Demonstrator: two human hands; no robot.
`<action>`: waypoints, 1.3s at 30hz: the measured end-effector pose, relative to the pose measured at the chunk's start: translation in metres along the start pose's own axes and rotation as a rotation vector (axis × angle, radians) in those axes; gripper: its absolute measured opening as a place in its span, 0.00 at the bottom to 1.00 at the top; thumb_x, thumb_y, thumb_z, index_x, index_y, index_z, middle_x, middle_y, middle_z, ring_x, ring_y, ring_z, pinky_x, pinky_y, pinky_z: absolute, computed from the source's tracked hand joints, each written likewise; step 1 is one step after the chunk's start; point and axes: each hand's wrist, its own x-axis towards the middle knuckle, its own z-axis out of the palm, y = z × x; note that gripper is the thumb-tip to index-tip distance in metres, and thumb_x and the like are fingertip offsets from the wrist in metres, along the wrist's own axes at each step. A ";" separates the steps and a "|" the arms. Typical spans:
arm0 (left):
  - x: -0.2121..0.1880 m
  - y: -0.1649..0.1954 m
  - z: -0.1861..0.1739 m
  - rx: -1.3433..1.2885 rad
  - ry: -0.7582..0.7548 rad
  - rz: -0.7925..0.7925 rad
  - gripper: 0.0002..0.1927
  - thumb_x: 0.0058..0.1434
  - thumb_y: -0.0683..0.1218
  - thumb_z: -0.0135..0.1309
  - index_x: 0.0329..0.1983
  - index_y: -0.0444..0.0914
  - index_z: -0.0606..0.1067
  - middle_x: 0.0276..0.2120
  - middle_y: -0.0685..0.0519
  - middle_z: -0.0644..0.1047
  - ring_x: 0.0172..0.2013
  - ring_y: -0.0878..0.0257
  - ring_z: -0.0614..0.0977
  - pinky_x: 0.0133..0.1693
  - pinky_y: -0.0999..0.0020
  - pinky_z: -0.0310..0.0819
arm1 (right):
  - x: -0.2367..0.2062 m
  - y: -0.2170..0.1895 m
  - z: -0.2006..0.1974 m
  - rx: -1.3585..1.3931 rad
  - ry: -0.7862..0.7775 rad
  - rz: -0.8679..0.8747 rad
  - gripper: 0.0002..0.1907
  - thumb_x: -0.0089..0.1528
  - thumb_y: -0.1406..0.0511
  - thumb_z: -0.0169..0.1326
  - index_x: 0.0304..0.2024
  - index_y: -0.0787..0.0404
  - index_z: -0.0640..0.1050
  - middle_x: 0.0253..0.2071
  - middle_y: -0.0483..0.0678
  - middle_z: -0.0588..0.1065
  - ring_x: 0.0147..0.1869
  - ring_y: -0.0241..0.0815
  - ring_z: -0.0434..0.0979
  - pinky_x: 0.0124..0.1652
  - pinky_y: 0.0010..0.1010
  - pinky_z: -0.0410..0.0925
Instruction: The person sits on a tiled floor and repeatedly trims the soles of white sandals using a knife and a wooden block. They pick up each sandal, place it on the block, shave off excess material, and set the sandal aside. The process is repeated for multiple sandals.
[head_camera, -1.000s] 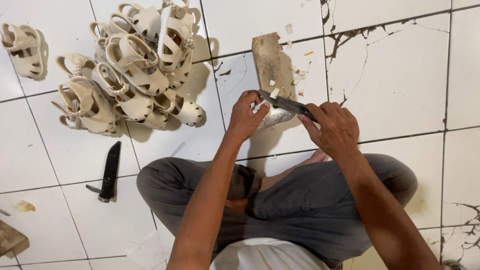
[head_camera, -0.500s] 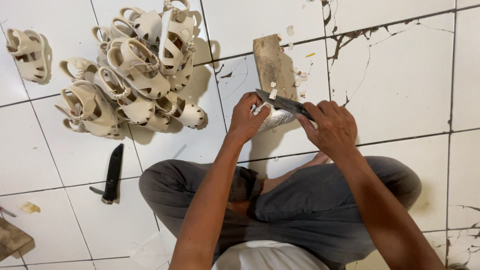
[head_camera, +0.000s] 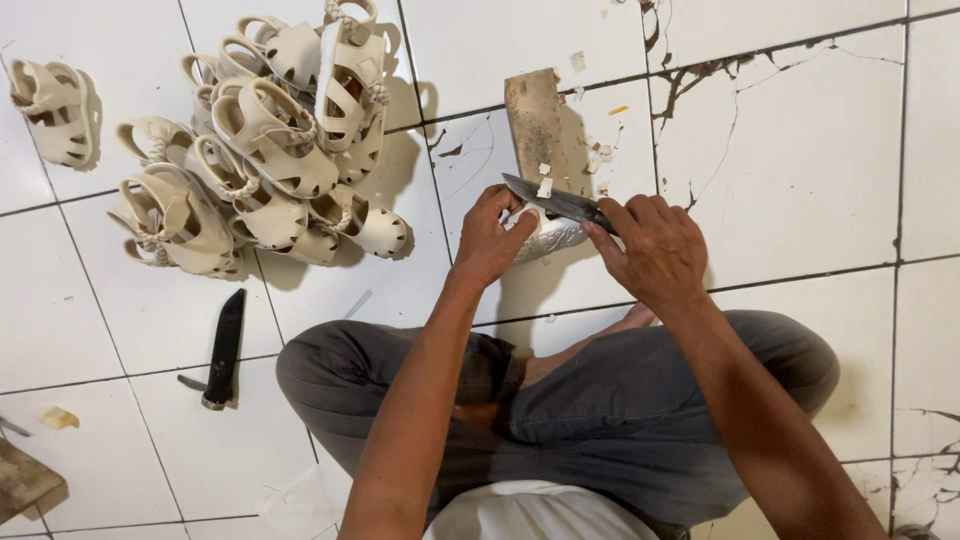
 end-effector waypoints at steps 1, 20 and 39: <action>0.000 0.000 0.000 0.006 -0.001 -0.006 0.14 0.58 0.47 0.59 0.30 0.33 0.69 0.41 0.48 0.74 0.40 0.57 0.74 0.45 0.63 0.71 | 0.000 0.001 -0.002 -0.006 -0.008 -0.001 0.15 0.64 0.53 0.63 0.45 0.55 0.83 0.30 0.43 0.75 0.32 0.38 0.73 0.31 0.30 0.65; 0.002 0.009 -0.003 0.120 -0.017 -0.034 0.25 0.59 0.55 0.55 0.50 0.31 0.76 0.49 0.43 0.77 0.50 0.52 0.80 0.51 0.62 0.72 | 0.017 0.001 -0.017 0.377 -0.337 0.363 0.18 0.70 0.51 0.51 0.44 0.55 0.84 0.26 0.47 0.79 0.28 0.48 0.79 0.31 0.39 0.71; 0.003 0.032 0.003 0.151 0.004 -0.207 0.24 0.60 0.61 0.57 0.33 0.33 0.79 0.27 0.46 0.78 0.27 0.59 0.75 0.32 0.61 0.69 | 0.010 0.031 -0.023 0.214 -0.333 0.117 0.18 0.69 0.51 0.52 0.45 0.55 0.83 0.33 0.47 0.81 0.29 0.46 0.81 0.27 0.37 0.71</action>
